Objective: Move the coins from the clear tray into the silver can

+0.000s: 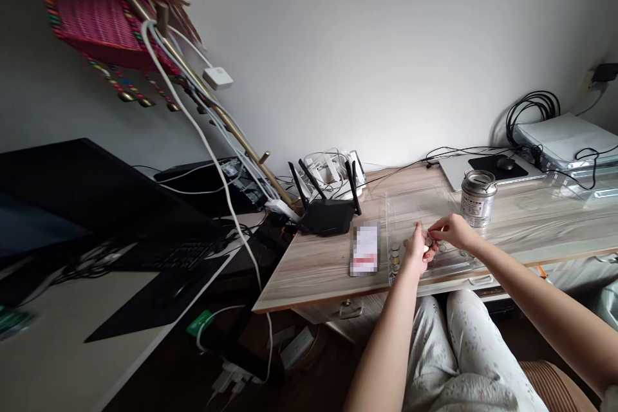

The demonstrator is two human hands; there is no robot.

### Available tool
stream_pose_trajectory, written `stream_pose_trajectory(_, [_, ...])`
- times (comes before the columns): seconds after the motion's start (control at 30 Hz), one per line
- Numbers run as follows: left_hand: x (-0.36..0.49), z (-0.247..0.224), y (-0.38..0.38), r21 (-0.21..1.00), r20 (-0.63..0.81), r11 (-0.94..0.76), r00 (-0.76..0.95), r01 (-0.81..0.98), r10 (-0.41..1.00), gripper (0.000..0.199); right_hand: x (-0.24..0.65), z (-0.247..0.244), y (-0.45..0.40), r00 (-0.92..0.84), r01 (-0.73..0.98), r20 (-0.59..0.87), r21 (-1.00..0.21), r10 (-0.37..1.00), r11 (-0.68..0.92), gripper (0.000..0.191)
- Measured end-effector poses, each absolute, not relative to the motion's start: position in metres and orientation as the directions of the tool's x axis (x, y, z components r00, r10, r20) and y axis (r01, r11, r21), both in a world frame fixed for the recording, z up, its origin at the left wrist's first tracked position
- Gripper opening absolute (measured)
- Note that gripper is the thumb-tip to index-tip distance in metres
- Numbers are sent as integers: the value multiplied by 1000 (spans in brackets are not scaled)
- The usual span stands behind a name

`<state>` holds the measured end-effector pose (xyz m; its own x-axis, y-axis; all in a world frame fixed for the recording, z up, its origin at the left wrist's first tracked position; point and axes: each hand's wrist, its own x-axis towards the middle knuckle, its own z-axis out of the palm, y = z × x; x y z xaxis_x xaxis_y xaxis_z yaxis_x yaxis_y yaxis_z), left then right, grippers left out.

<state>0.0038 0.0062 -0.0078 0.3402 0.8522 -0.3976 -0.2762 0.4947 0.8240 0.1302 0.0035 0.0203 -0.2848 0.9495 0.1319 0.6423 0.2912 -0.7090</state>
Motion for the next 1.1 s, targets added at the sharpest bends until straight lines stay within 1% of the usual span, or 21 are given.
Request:
stream_pose_trajectory(0.07, [4,-9,7,825,-391,499,370,-265,843,40,139,33,2,-214,683,211,-666,954,301,17])
stream_pose_trajectory(0.13, [4,-11,6,840,-378,478,355,-258,855,28,154,54,4,-84,753,369,-585,926,302,18])
stream_pose_trajectory(0.2, [5,-13,5,860,-362,450,332,-240,871,14,177,81,14,83,851,529,-479,845,216,21])
stream_pose_trajectory(0.23, [5,-14,4,869,-358,439,324,-226,876,13,189,93,22,136,894,562,-425,816,144,22])
stream_pose_trajectory(0.27, [6,-15,3,877,-354,432,324,-212,877,15,201,103,30,150,924,553,-374,819,84,23])
stream_pose_trajectory(0.33, [6,-16,2,889,-340,417,338,-189,878,16,221,113,47,96,967,482,-251,871,32,21])
stream_pose_trajectory(0.4, [6,-15,1,903,-313,391,354,-177,882,10,234,112,61,16,991,401,-131,916,40,19])
stream_pose_trajectory(0.47, [5,-12,0,919,-282,359,365,-162,887,8,242,106,69,-28,996,361,-65,932,55,19])
stream_pose_trajectory(0.53, [4,-10,0,929,-261,335,363,-158,895,14,245,101,71,-32,995,332,-74,943,60,18])
stream_pose_trajectory(0.6, [3,-9,0,927,-254,330,352,-177,901,18,242,99,66,-16,991,338,-121,941,60,18])
stream_pose_trajectory(0.67, [3,-10,0,917,-255,338,343,-211,904,20,229,98,54,17,981,448,-181,894,72,22])
stream_pose_trajectory(0.7, [2,-10,1,911,-254,342,339,-229,906,20,219,96,45,17,972,505,-213,863,105,24])
stream_pose_trajectory(0.77, [2,-12,1,901,-251,342,324,-267,912,20,193,84,24,-40,940,548,-264,835,218,27])
stream_pose_trajectory(0.83, [3,-14,2,894,-240,334,311,-297,920,18,163,62,4,-222,892,396,-287,891,350,27])
stream_pose_trajectory(0.9, [3,-15,3,892,-232,331,315,-309,920,16,140,37,-10,-309,867,320,-292,896,404,27])
stream_pose_trajectory(1.0, [3,-15,3,879,-245,361,353,-313,903,12,126,14,-15,-311,846,283,-353,907,400,20])
stream_pose_trajectory(1.07, [3,-12,2,858,-267,395,372,-328,889,8,133,19,-8,-260,839,315,-393,913,375,18])
stream_pose_trajectory(1.1, [2,-11,1,848,-281,410,373,-335,884,9,141,27,-3,-221,839,345,-411,912,358,18])
